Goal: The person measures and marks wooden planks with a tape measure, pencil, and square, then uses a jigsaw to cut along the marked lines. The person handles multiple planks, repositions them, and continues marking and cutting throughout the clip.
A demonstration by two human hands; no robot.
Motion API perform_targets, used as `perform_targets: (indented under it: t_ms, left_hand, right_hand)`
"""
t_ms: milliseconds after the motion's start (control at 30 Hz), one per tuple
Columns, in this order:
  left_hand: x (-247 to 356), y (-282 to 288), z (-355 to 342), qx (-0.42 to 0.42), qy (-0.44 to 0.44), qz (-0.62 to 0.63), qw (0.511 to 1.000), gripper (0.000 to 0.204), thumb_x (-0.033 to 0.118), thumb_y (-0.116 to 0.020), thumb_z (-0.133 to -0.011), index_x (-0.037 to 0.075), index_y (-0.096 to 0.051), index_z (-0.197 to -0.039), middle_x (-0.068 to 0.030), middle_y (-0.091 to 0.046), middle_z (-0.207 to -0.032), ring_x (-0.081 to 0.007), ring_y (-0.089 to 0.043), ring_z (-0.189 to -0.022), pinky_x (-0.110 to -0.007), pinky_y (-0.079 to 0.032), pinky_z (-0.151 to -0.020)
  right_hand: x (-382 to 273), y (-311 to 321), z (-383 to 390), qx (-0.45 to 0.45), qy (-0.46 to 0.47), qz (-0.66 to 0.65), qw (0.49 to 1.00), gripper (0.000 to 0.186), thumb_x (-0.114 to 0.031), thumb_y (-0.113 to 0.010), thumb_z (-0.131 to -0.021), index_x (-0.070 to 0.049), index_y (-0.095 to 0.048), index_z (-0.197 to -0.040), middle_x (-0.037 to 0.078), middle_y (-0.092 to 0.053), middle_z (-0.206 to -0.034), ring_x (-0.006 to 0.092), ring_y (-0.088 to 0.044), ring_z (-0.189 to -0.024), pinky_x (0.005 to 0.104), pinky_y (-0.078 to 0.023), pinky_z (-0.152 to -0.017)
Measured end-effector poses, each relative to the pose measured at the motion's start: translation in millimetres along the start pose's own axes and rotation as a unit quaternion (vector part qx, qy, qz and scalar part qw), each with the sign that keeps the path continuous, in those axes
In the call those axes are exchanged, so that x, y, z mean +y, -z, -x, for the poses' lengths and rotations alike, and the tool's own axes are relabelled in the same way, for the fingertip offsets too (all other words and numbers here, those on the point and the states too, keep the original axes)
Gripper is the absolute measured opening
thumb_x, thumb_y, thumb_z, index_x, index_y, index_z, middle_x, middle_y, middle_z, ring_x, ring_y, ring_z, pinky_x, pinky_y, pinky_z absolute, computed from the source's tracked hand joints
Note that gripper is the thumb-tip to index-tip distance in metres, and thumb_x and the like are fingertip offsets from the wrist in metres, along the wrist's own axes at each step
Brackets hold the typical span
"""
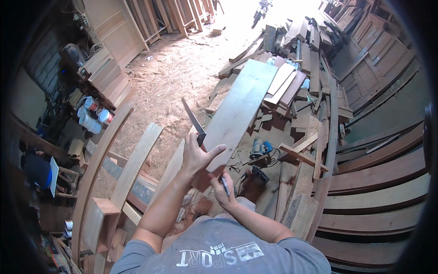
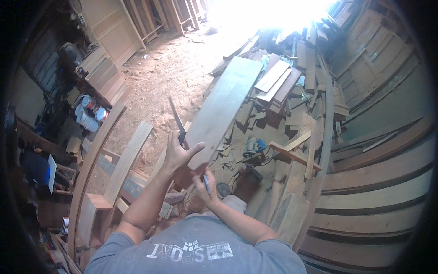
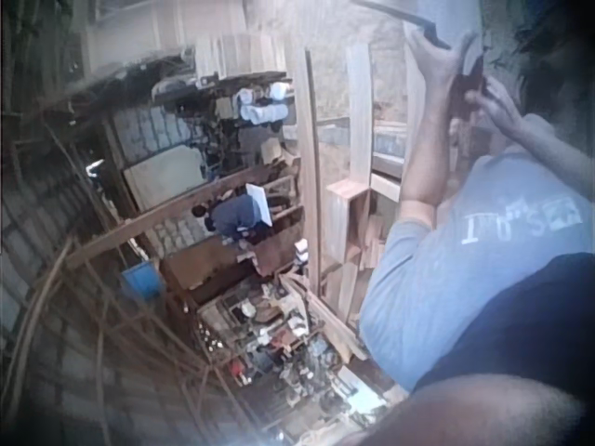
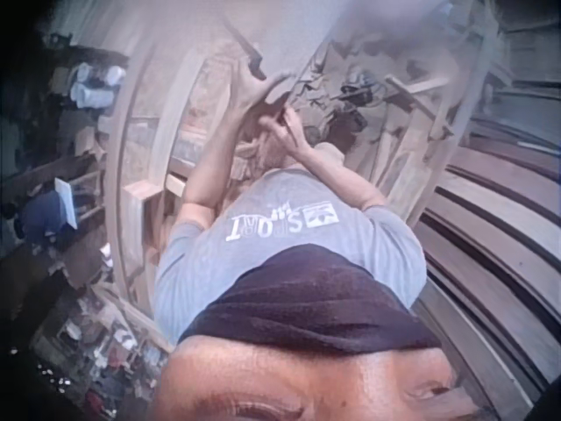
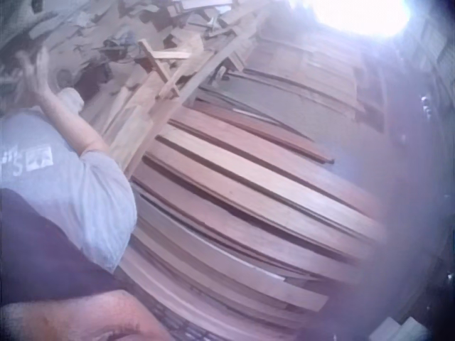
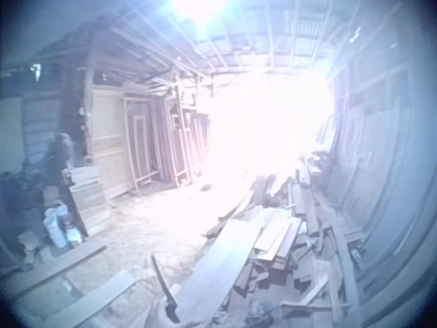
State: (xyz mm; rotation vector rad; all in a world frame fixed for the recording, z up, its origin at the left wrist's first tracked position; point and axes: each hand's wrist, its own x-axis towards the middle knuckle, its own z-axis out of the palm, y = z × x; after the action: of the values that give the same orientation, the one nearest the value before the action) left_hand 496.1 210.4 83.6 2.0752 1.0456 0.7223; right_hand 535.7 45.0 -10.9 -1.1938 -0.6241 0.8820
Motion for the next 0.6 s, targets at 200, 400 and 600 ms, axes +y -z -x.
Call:
perform_targets:
  t_ms: [200,400,600]
  left_hand:
    - [9,-60,-16,0.046,-0.117,0.010,0.992,0.064,0.045,-0.096,-0.083,0.000,-0.060,-0.110,-0.0135,-0.057,-0.100,-0.0303,-0.059,-0.087,-0.043,-0.051,-0.077]
    - [-30,-57,21,0.046,-0.067,-0.085,0.993,0.054,0.037,-0.096,-0.082,0.000,-0.060,-0.102,-0.0159,-0.061,-0.100,-0.0365,-0.064,-0.088,-0.046,-0.054,-0.077]
    - [-61,-21,66,0.104,0.017,-0.167,0.980,0.049,0.032,-0.095,-0.081,0.001,-0.061,-0.098,-0.0169,-0.064,-0.101,-0.0385,-0.066,-0.088,-0.048,-0.055,-0.076]
  right_hand:
    - [40,127,-88,0.243,0.010,0.271,0.931,0.044,-0.028,-0.062,-0.108,0.007,-0.057,-0.135,0.030,-0.072,-0.122,0.0431,-0.072,-0.113,0.0491,-0.053,-0.100]
    - [99,240,-160,0.276,-0.189,0.203,0.920,0.037,-0.027,-0.071,-0.101,0.009,-0.070,-0.112,0.030,-0.076,-0.109,0.0431,-0.076,-0.105,0.0481,-0.056,-0.093]
    - [55,299,-274,0.278,-0.073,0.220,0.932,0.019,-0.012,-0.071,-0.100,0.001,-0.070,-0.113,0.011,-0.074,-0.101,0.0214,-0.068,-0.089,0.0415,-0.056,-0.080]
